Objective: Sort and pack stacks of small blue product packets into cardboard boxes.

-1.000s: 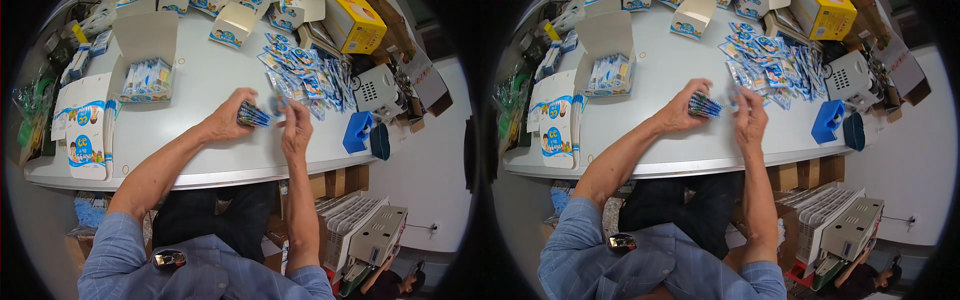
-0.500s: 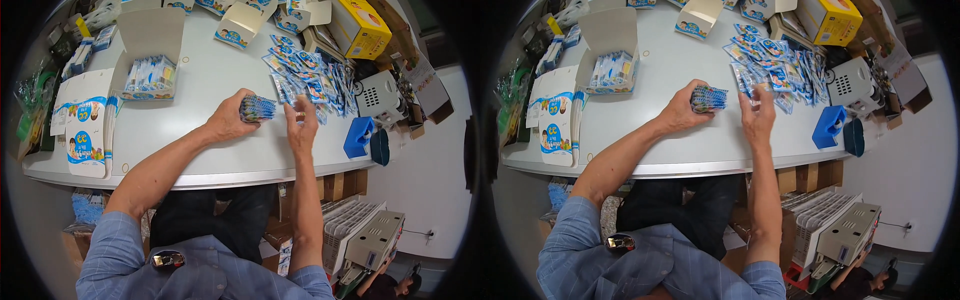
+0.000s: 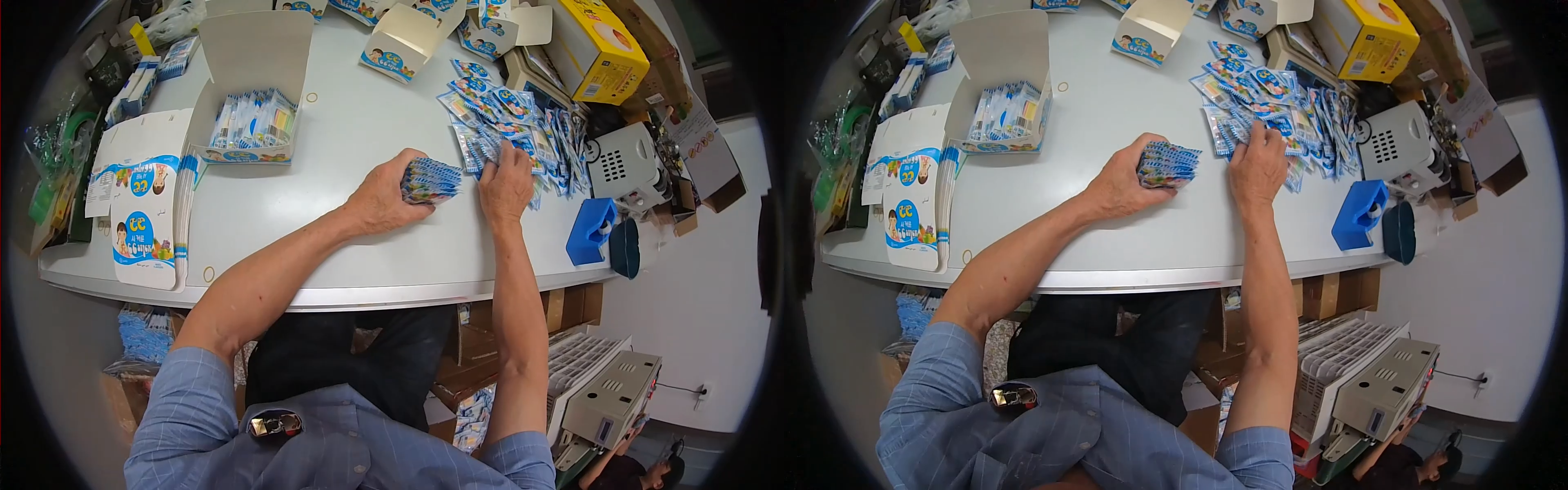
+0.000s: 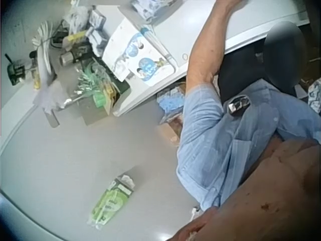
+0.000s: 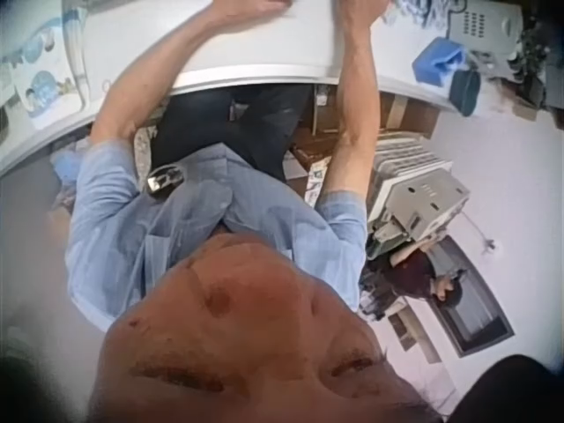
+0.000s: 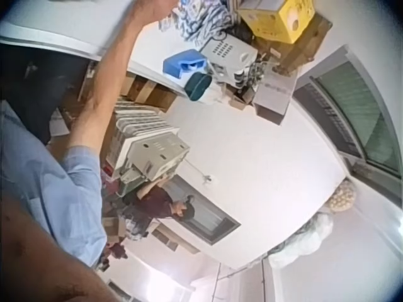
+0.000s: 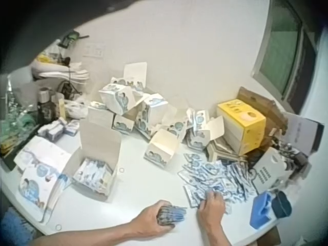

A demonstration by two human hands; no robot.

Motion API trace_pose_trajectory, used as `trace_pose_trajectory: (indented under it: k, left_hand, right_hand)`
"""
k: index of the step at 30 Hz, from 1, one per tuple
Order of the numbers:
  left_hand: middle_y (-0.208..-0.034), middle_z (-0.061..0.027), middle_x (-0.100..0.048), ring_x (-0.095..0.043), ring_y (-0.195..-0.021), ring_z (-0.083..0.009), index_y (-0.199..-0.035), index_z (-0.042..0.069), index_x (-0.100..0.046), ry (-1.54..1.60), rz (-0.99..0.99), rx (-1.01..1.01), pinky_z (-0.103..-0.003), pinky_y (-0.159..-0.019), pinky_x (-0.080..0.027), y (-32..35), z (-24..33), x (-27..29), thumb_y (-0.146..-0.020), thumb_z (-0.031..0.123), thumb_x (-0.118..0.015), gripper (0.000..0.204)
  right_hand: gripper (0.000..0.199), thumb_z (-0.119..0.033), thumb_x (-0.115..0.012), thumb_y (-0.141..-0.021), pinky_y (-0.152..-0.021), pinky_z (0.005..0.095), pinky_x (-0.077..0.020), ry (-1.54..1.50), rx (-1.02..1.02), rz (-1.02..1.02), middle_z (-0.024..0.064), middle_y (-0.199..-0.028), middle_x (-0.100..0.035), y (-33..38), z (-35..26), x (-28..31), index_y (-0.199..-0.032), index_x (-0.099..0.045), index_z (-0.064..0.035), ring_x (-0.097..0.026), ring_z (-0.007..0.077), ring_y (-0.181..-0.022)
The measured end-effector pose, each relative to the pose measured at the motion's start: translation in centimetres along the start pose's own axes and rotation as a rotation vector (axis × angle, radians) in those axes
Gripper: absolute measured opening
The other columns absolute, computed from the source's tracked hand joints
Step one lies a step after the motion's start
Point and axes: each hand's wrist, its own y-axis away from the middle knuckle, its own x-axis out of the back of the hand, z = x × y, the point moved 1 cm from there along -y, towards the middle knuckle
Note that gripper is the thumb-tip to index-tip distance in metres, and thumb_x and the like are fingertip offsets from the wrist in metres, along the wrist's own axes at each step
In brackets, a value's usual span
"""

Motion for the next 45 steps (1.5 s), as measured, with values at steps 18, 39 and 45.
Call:
trace_pose_trajectory:
  k: [18,39,45]
  left_hand:
    - [-0.105,-0.0169,-0.07,-0.069,-0.099,-0.0272,-0.123,0.003,-0.049,-0.004,0.005,-0.039,-0.037,-0.091,-0.054,0.1,0.0,0.1,-0.074,0.014,-0.08,0.059]
    - [-0.146,-0.0204,-0.041,-0.045,-0.135,-0.0342,-0.146,0.004,-0.031,0.156,-0.084,-0.097,-0.041,-0.114,-0.039,0.2,0.0,0.4,-0.067,0.008,-0.083,0.095]
    - [-0.14,-0.0195,-0.049,-0.054,-0.128,-0.0279,-0.156,0.004,-0.01,-0.259,-0.016,-0.263,-0.037,-0.109,-0.044,0.1,-0.8,-0.1,-0.066,0.011,-0.09,0.12]
  right_hand:
    - [0.021,-0.018,-0.069,-0.097,-0.082,0.0297,-0.0497,-0.476,-0.088,0.225,0.0072,-0.105,-0.069,-2.9,2.1,4.6,-0.107,-0.067,0.0004,-0.062,0.016,-0.094]
    - [0.035,-0.013,-0.068,-0.097,-0.09,0.0244,-0.0476,-1.421,-0.408,-0.437,0.0042,-0.11,-0.067,3.4,-2.6,4.9,-0.128,-0.058,-0.0019,-0.062,0.011,-0.097]
    - [0.06,-0.053,-0.043,-0.104,-0.099,0.0349,-0.0493,-1.952,-0.605,-0.339,0.0117,-0.122,-0.063,3.4,-8.4,2.0,-0.138,-0.048,-0.0039,-0.061,0.0202,-0.112]
